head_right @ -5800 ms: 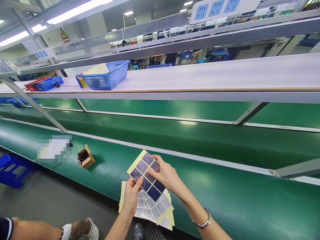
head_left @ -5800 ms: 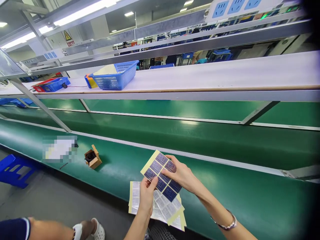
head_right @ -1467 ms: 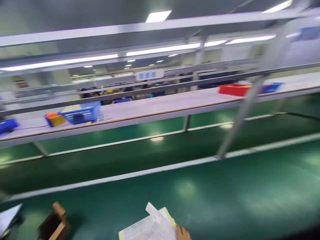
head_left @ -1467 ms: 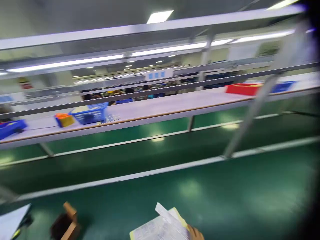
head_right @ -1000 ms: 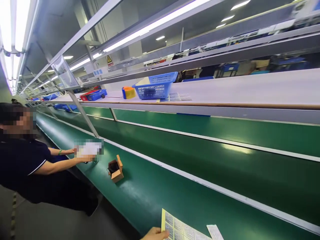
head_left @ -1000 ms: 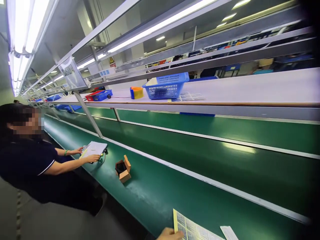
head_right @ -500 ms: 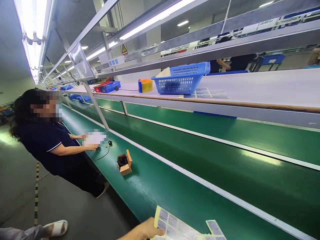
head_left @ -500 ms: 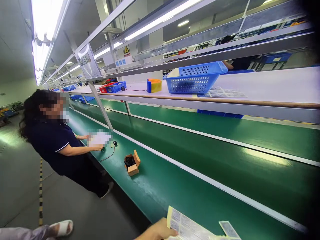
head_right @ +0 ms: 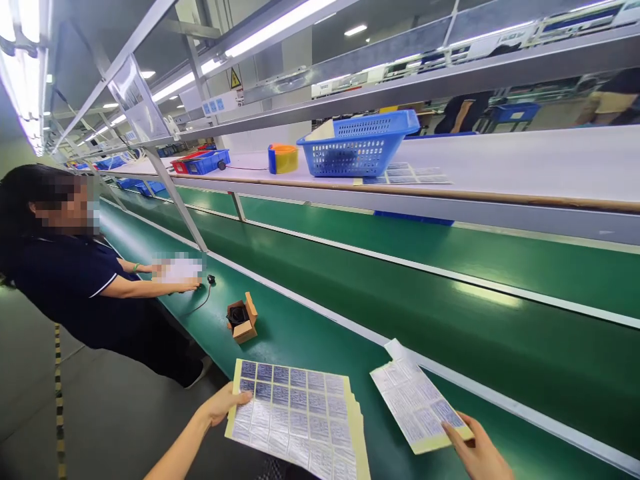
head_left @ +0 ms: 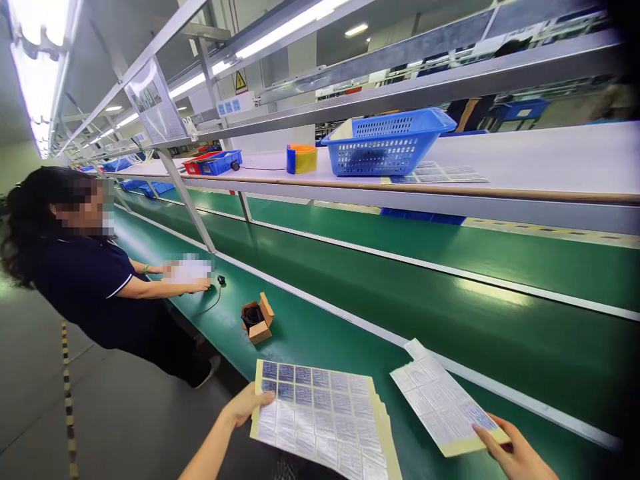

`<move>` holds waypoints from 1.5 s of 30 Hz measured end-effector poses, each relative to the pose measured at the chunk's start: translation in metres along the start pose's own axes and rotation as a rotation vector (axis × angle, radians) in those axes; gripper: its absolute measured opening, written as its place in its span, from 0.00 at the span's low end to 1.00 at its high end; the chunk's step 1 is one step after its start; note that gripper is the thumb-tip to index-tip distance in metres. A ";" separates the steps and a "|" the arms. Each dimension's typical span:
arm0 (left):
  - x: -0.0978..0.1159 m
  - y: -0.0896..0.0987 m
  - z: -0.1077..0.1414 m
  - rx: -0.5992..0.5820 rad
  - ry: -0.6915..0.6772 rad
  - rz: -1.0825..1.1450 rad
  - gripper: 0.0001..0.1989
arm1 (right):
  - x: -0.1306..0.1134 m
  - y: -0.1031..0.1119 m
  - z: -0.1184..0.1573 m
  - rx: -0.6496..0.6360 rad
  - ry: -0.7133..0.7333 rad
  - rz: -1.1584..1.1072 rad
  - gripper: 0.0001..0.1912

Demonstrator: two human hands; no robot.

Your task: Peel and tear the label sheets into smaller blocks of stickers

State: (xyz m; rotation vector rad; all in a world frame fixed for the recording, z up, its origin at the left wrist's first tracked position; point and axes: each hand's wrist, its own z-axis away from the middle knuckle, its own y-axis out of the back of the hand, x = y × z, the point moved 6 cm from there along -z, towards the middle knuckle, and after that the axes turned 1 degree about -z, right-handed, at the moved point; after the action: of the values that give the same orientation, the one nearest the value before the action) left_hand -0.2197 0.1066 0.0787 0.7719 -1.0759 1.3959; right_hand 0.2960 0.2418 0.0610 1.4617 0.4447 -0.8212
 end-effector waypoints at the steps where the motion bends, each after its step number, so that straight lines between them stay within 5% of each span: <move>1: 0.005 0.001 0.000 -0.004 -0.004 -0.003 0.32 | -0.004 0.003 -0.001 0.036 -0.026 0.005 0.33; 4: 0.016 -0.004 -0.008 -0.023 -0.005 -0.022 0.32 | -0.029 -0.007 0.012 -0.026 -0.060 -0.128 0.40; 10: 0.044 -0.033 -0.042 -0.110 -0.057 -0.087 0.32 | -0.106 -0.064 0.082 -0.659 -0.027 -0.578 0.29; 12: 0.060 -0.044 -0.053 -0.142 -0.105 -0.123 0.30 | -0.114 -0.062 0.089 -0.620 -0.002 -0.645 0.27; 15: 0.080 -0.053 -0.064 -0.176 -0.171 -0.178 0.26 | -0.107 -0.045 0.086 -0.367 0.071 -0.601 0.27; 19: 0.087 -0.051 -0.072 -0.149 -0.213 -0.240 0.23 | -0.091 -0.031 0.087 -0.182 0.160 -0.532 0.24; 23: 0.064 -0.044 -0.084 -0.152 -0.215 -0.293 0.21 | -0.075 -0.041 0.090 -0.188 0.341 -0.531 0.18; 28: 0.011 -0.043 -0.115 -0.116 -0.164 -0.298 0.23 | -0.018 -0.096 0.074 -0.278 0.160 -0.507 0.25; 32: -0.003 -0.049 -0.131 -0.031 -0.140 -0.255 0.27 | -0.008 -0.121 0.064 -0.334 0.082 -0.544 0.25; 38: 0.035 -0.059 -0.106 -0.067 -0.094 -0.165 0.31 | -0.037 -0.105 0.083 -0.496 0.000 -0.654 0.32; 45: 0.067 -0.078 -0.047 -0.205 -0.053 0.005 0.27 | -0.030 -0.066 0.130 -0.246 -0.215 -0.701 0.35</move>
State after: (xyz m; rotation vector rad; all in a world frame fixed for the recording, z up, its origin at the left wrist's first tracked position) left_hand -0.1452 0.1690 0.1365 0.6601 -1.2415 1.2520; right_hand 0.2008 0.1274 0.0499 0.9679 0.8819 -1.4054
